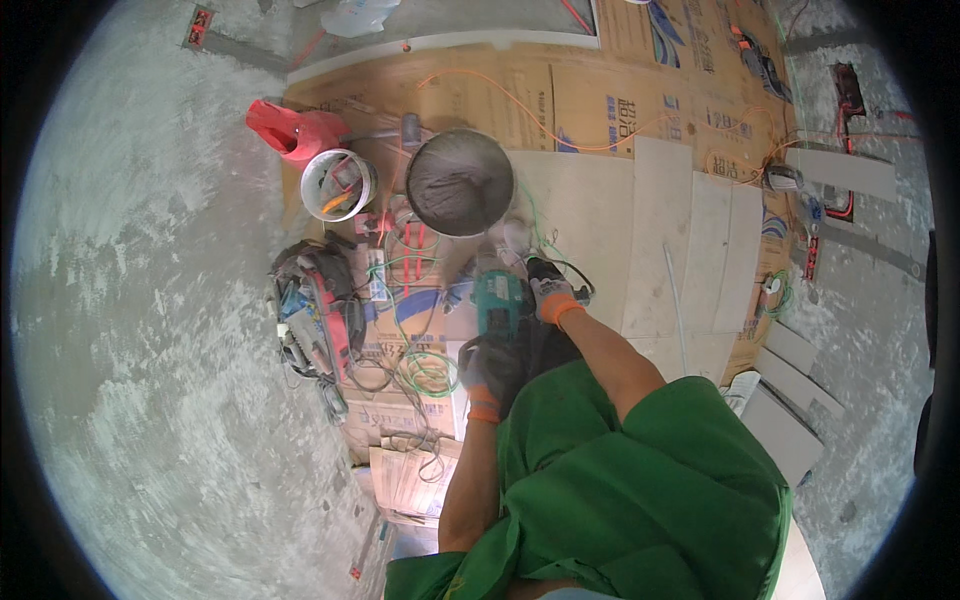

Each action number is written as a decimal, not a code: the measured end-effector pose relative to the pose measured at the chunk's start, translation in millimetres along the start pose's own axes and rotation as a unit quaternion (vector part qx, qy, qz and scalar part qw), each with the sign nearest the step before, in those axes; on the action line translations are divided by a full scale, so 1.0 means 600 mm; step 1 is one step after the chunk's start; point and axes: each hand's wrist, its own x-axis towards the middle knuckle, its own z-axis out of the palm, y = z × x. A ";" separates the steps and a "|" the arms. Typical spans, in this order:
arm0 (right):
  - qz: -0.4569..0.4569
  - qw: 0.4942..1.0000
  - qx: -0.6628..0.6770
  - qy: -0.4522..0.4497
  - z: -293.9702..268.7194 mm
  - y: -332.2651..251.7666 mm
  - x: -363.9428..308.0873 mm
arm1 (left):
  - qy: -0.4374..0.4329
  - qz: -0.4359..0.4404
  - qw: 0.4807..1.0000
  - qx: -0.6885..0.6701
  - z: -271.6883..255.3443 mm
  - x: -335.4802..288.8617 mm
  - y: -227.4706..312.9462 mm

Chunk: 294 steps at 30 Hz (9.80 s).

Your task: The person uses an angle grinder to cut a large white tile, then moves the tile to the floor. They pour a bag of dry adhesive into a bucket and mix it with a paddle mixer. The person then carries the bucket of mixed adhesive across the room.

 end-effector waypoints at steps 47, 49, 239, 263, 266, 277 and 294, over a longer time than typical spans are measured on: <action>-0.114 0.992 -0.028 0.053 0.005 -0.003 -0.191 | 0.069 -0.014 0.997 -0.020 -0.016 -0.166 -0.044; -0.108 0.993 -0.011 0.053 -0.006 -0.006 -0.203 | 0.080 -0.019 0.991 -0.108 -0.013 -0.170 -0.051; 0.159 0.958 0.229 0.063 0.115 -0.371 -0.427 | 0.607 0.001 0.795 -0.008 -1.603 -0.347 -0.589; 0.086 0.992 0.087 -0.024 -0.033 -0.340 -0.282 | 0.284 -0.406 0.860 -0.121 -0.249 -0.505 -0.778; -0.072 0.996 0.018 -0.038 -0.072 -0.280 -0.205 | 0.367 -0.364 0.815 -0.262 -0.097 -0.557 -0.682; -0.071 0.984 -0.141 -0.083 -0.242 -0.124 -0.180 | 0.463 -0.446 0.581 -0.500 0.406 -0.614 -0.411; 0.025 0.969 -0.233 -0.074 -0.406 0.161 -0.116 | 0.644 -0.505 0.449 -0.358 0.309 -0.647 -0.664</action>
